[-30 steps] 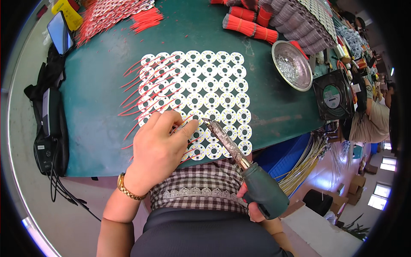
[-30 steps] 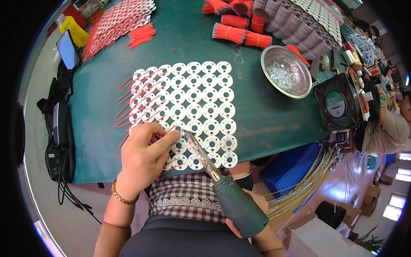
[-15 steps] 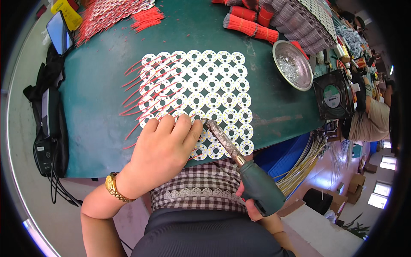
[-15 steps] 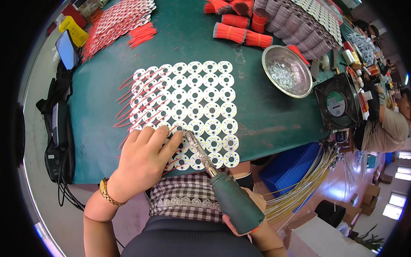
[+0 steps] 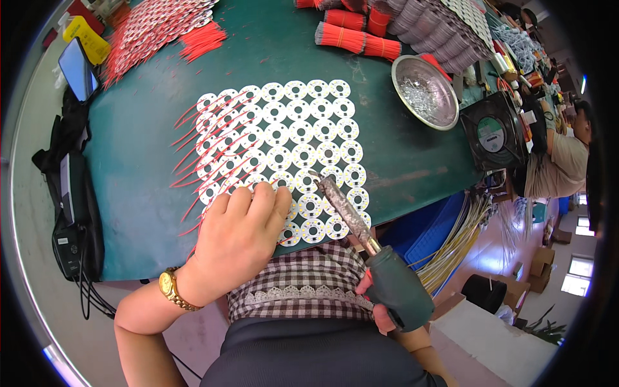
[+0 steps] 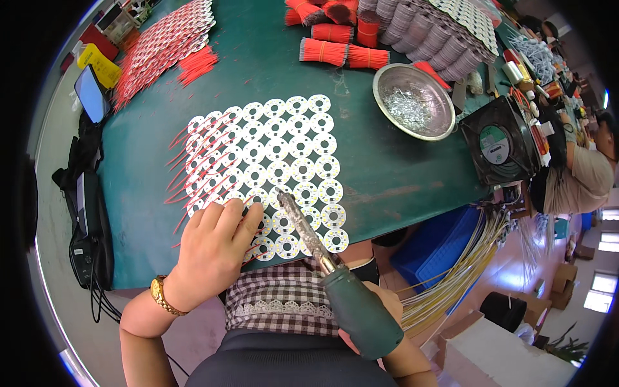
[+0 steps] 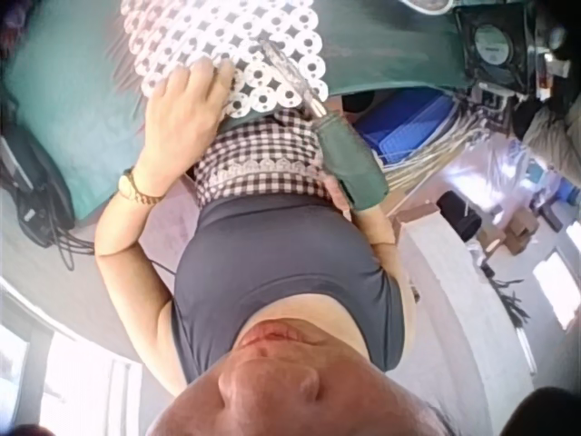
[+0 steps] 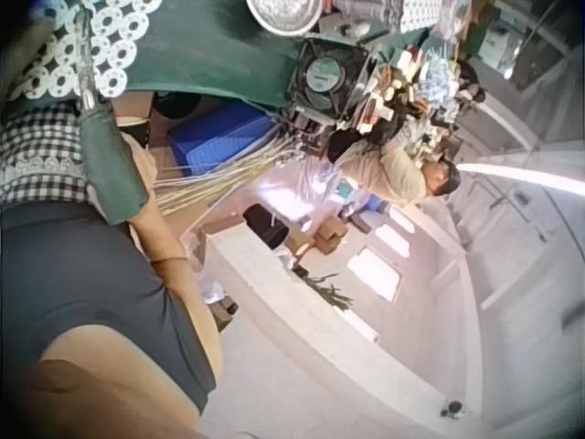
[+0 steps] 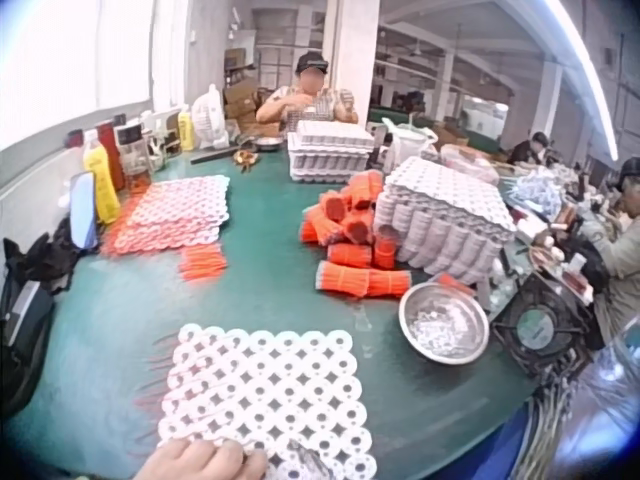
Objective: The person solders wires to circular LED circuit boards by picking up wires by hand, placing them onto the boards, and soldering each wire using a soldering iron.
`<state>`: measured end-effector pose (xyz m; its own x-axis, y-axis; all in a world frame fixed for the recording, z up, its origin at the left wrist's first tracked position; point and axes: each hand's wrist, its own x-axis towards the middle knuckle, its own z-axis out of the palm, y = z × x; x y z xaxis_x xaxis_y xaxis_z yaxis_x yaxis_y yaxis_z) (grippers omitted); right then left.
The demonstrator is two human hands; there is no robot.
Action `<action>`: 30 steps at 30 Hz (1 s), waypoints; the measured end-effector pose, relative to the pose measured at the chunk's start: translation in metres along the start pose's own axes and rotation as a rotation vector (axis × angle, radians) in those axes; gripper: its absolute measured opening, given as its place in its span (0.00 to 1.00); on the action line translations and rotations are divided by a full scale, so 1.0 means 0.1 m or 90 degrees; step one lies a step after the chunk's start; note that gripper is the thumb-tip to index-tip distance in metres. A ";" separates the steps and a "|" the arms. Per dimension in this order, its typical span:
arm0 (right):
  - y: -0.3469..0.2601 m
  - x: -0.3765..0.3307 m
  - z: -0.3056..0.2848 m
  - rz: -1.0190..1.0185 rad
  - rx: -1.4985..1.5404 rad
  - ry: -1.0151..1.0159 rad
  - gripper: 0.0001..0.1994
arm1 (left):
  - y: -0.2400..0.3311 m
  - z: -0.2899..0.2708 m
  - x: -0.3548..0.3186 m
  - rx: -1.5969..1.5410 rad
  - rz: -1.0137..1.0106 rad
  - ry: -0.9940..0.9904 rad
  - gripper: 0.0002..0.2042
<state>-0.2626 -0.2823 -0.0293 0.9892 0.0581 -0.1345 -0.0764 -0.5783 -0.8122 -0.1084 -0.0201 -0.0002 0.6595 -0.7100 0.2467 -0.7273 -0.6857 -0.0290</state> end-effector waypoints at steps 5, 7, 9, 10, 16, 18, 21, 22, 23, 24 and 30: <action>0.01 0.15 0.09 -0.029 0.392 0.077 0.13 | 0.00 0.02 0.01 -0.010 0.006 0.021 0.20; -0.02 0.22 0.04 -0.027 0.400 0.054 0.22 | -0.03 0.01 0.01 -0.011 0.013 0.010 0.22; -0.03 0.30 -0.06 -0.023 0.403 0.029 0.33 | -0.07 -0.10 0.06 -0.045 0.007 -0.004 0.21; 0.03 0.32 -0.16 -0.062 0.232 0.036 0.31 | -0.10 -0.15 0.08 -0.081 0.003 -0.023 0.21; -0.22 0.63 -1.20 -0.283 -0.328 0.153 0.22 | -0.66 -0.26 0.42 -0.194 -0.024 0.048 0.17; -0.41 0.58 -1.56 -0.199 -0.252 0.213 0.17 | -0.99 -0.18 0.59 -0.204 -0.020 0.071 0.15; -0.58 0.54 -2.03 -0.090 -0.131 0.281 0.23 | -1.47 0.05 0.77 -0.103 -0.116 0.190 0.10; -0.89 0.64 -2.17 -0.089 -0.042 0.209 0.25 | -1.61 0.14 0.80 -0.054 -0.186 0.146 0.10; -0.90 0.66 -2.31 -0.102 -0.031 0.190 0.28 | -1.72 0.19 0.83 -0.008 -0.256 0.105 0.11; -0.90 0.60 -2.51 -0.108 -0.029 0.180 0.30 | -1.80 0.26 0.90 -0.009 -0.257 0.116 0.11; -0.75 1.01 -2.14 -0.006 0.328 0.110 0.40 | -2.11 0.60 1.05 0.166 -0.298 0.099 0.01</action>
<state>-0.1306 -0.4074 0.1393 0.9929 -0.0985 -0.0661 -0.0761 -0.1016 -0.9919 0.1258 0.0399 -0.0260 0.8511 -0.3012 0.4301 -0.2792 -0.9533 -0.1152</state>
